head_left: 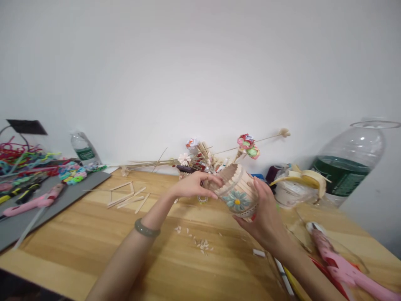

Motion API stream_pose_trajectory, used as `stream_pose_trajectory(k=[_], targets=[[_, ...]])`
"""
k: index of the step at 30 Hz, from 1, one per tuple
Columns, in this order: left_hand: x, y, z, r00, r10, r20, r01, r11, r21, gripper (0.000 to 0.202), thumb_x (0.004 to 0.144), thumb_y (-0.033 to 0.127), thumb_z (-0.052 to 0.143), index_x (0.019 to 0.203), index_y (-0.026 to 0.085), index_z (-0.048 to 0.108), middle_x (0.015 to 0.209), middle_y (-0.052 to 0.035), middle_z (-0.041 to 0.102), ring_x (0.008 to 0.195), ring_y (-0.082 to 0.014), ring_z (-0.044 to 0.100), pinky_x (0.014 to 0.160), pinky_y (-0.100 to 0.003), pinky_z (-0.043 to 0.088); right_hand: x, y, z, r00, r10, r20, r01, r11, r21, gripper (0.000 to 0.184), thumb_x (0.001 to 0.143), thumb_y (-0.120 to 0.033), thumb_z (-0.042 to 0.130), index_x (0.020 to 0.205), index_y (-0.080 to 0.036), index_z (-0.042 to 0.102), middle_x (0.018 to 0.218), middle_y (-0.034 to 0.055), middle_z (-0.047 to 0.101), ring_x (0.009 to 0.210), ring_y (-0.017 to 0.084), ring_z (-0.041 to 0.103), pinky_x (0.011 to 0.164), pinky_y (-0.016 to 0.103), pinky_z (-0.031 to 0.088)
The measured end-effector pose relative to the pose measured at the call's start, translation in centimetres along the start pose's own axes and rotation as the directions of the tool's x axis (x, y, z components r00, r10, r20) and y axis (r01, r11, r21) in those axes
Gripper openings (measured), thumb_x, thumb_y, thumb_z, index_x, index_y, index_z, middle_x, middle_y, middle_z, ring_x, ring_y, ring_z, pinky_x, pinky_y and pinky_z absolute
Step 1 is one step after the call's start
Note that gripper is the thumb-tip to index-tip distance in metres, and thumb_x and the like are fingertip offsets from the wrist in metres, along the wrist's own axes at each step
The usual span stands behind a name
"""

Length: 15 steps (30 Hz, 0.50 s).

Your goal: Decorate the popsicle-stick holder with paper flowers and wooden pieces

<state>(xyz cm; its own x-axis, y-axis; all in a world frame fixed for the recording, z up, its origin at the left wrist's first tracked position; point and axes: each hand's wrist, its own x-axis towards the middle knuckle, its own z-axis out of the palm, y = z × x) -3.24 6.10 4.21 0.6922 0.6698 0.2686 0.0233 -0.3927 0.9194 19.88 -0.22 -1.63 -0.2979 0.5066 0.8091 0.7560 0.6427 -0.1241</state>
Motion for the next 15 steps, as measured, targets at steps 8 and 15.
stream_pose_trajectory(k=[8,15], targets=[[0.3,0.2,2.1,0.994,-0.074,-0.082,0.054,0.973,-0.224,0.051,0.063,0.049,0.071,0.098,0.013,0.064,0.090,-0.0080,0.068,0.081,-0.0159,0.062,0.078,-0.029,0.045,-0.6,-0.4,-0.1,0.975,-0.211,0.072,0.222,0.954,-0.200,0.083,0.076,-0.012,0.059,0.144,-0.017,0.011,0.141,0.0196,0.028,0.133,0.039,0.019,0.099,0.063,0.033],[0.4,0.9,2.7,0.992,-0.130,0.004,0.125,0.947,-0.295,0.043,0.061,0.034,0.076,0.096,0.012,0.067,0.083,-0.0058,0.070,0.075,-0.0138,0.062,0.074,-0.025,0.045,-0.8,-0.6,-0.5,0.960,-0.264,0.094,0.278,0.940,-0.200,0.093,0.078,-0.018,0.061,0.145,-0.017,-0.004,0.146,0.0196,0.016,0.133,0.037,0.020,0.099,0.060,0.034]])
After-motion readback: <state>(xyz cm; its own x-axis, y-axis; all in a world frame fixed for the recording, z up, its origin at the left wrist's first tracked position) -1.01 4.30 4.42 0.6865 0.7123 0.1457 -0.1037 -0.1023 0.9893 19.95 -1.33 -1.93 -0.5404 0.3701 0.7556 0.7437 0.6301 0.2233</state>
